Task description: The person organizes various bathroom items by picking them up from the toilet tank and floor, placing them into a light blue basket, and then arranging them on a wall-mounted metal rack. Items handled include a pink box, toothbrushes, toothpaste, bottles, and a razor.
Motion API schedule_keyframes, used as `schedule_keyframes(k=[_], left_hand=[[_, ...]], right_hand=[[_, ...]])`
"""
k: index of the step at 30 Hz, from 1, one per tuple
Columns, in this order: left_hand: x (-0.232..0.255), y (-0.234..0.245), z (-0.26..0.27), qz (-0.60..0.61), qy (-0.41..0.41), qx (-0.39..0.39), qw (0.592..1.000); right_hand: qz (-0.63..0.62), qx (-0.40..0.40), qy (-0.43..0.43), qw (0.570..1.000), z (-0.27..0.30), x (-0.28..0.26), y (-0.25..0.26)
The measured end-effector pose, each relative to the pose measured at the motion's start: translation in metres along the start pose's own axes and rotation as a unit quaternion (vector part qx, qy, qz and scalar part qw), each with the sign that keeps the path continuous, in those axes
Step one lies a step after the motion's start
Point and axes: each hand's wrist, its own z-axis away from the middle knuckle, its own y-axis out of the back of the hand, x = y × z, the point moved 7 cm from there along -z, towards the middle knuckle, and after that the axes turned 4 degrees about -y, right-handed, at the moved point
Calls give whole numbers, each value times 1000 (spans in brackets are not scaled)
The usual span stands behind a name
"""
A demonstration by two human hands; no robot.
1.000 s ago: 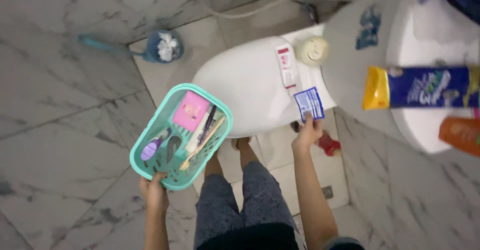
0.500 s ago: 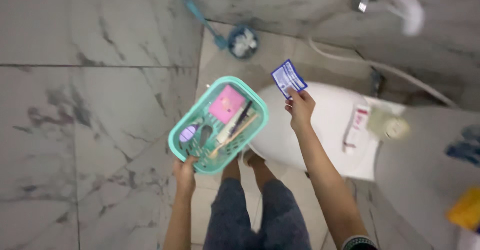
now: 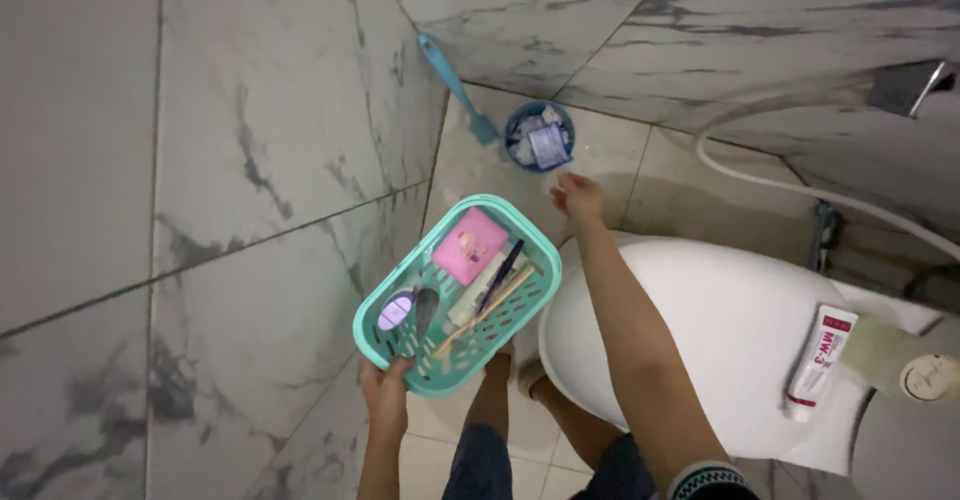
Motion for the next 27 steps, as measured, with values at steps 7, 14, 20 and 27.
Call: schedule_keyframes(k=[7,14,20,27], left_hand=[[25,-14,18,-4,-12,-50,999],[76,-46,95,-54,-23,-117,991],[130,-118,205,-112,-5,-221,969],[159,-230,321,-222,-75,-329,915]], right_hand=[[3,-66,110,992,105,-39,51],[-6,-16,119,993,325,-124,196],[-72,-10,233,970,518,-179,359],[-62,185,385,902,690,-223,558]])
